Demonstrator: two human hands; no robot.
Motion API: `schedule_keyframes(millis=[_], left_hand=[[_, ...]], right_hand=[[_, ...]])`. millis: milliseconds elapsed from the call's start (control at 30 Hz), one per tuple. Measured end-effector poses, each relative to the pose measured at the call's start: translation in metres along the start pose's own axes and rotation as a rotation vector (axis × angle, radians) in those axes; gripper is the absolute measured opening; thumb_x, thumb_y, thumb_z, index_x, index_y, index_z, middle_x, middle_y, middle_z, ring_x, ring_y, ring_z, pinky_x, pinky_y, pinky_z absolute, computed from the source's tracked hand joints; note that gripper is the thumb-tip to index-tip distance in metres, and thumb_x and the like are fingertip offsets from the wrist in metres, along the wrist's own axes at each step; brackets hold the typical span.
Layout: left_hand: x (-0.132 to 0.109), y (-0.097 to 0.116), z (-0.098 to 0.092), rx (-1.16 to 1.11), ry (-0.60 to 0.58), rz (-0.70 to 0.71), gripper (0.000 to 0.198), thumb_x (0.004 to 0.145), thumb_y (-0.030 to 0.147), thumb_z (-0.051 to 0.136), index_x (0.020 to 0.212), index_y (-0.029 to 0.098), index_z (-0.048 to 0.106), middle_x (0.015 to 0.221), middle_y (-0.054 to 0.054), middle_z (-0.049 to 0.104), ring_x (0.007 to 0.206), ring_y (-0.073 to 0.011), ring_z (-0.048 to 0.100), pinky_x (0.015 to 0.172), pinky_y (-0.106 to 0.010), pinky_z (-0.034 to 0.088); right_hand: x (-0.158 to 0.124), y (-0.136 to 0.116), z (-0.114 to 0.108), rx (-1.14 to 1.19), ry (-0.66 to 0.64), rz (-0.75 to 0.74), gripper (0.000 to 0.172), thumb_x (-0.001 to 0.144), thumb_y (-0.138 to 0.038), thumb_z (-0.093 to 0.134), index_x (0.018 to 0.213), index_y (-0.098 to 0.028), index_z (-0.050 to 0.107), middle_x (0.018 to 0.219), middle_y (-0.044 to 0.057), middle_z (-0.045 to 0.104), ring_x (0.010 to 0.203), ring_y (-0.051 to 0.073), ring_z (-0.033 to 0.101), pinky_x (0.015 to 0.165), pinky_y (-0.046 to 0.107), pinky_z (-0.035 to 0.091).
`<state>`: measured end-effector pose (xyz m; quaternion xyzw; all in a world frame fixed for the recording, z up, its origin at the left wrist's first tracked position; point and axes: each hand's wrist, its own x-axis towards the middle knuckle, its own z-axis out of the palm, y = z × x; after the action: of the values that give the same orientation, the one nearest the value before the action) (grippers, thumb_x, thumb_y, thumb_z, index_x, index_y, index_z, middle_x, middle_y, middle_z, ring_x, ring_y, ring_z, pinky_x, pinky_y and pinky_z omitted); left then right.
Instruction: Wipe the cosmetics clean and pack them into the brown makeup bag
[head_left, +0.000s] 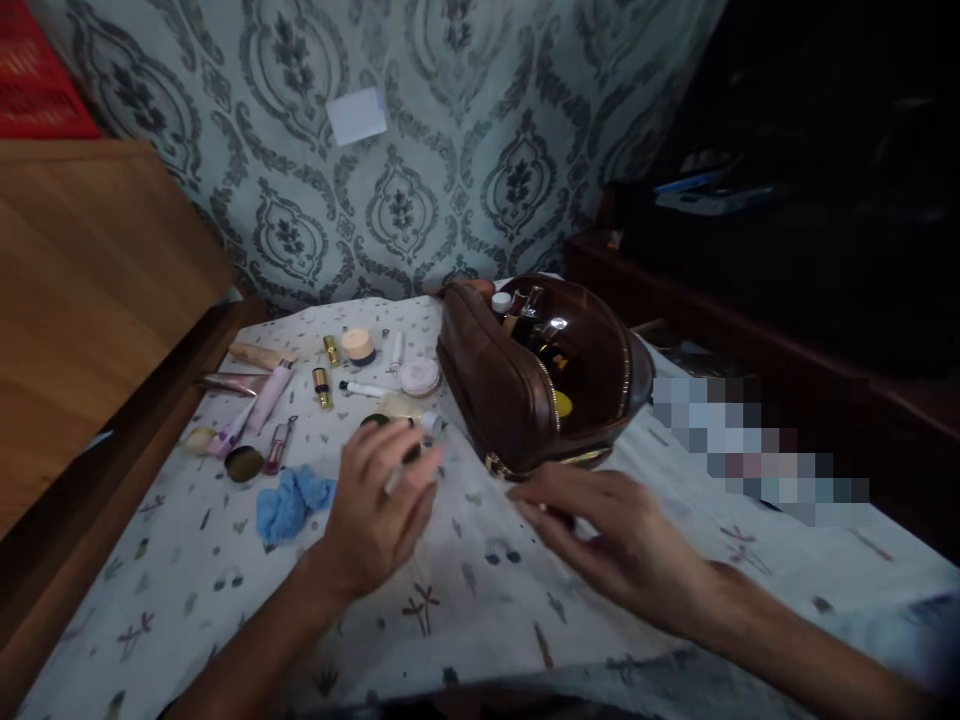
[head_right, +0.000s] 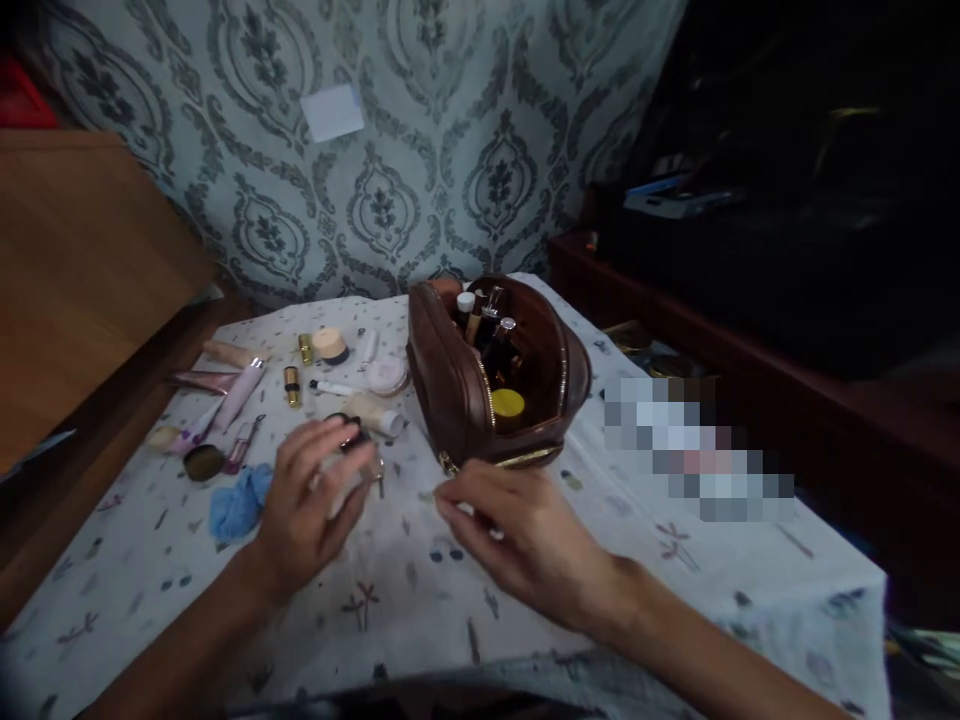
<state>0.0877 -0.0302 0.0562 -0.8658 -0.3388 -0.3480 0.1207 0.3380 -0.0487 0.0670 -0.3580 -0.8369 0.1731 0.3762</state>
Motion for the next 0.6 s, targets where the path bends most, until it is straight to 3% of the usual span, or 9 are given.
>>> schedule_keyframes(millis=[100, 200, 300, 400, 600], left_hand=[[-0.008, -0.020, 0.004, -0.140, -0.046, -0.283, 0.054, 0.096, 0.028, 0.056, 0.146, 0.020, 0.037, 0.141, -0.017, 0.051, 0.137, -0.0295, 0.046, 0.112, -0.051, 0.042], [-0.015, -0.030, 0.019, -0.368, -0.068, -0.439, 0.049, 0.097, 0.033, 0.053, 0.142, 0.019, 0.040, 0.140, -0.015, 0.053, 0.133, -0.0266, 0.051, 0.110, -0.046, 0.045], [-0.023, -0.031, 0.032, -0.500, -0.037, -0.549, 0.036, 0.097, 0.032, 0.050, 0.131, 0.017, 0.051, 0.127, -0.013, 0.063, 0.121, -0.0244, 0.060, 0.105, -0.042, 0.049], [-0.030, -0.030, 0.038, -0.524, -0.047, -0.603, 0.033, 0.096, 0.035, 0.053, 0.124, 0.018, 0.055, 0.119, -0.011, 0.067, 0.114, -0.0246, 0.064, 0.100, -0.041, 0.051], [-0.036, -0.031, 0.044, -0.628, -0.134, -0.650, 0.038, 0.096, 0.039, 0.053, 0.129, 0.021, 0.048, 0.121, -0.011, 0.068, 0.111, -0.0248, 0.067, 0.094, -0.040, 0.055]], right_hand=[[0.019, 0.003, 0.048, 0.074, -0.104, 0.116, 0.030, 0.093, -0.023, 0.056, 0.123, -0.019, 0.059, 0.102, 0.009, 0.065, 0.063, 0.014, 0.063, 0.060, 0.028, 0.054], [0.042, 0.009, 0.089, 0.130, -0.116, 0.265, 0.059, 0.082, -0.019, 0.067, 0.137, -0.019, 0.046, 0.117, 0.011, 0.060, 0.067, 0.014, 0.062, 0.071, 0.035, 0.057], [0.053, 0.014, 0.114, 0.218, -0.015, 0.341, 0.054, 0.079, -0.012, 0.063, 0.130, -0.019, 0.049, 0.116, 0.010, 0.060, 0.073, 0.016, 0.061, 0.074, 0.035, 0.056], [0.049, 0.018, 0.121, 0.311, 0.055, 0.310, 0.051, 0.080, -0.012, 0.060, 0.129, -0.021, 0.050, 0.117, 0.009, 0.059, 0.074, 0.015, 0.059, 0.070, 0.032, 0.056], [0.039, 0.015, 0.109, 0.351, 0.046, 0.248, 0.054, 0.082, -0.020, 0.058, 0.135, -0.021, 0.048, 0.116, 0.009, 0.057, 0.071, 0.014, 0.058, 0.069, 0.033, 0.056]])
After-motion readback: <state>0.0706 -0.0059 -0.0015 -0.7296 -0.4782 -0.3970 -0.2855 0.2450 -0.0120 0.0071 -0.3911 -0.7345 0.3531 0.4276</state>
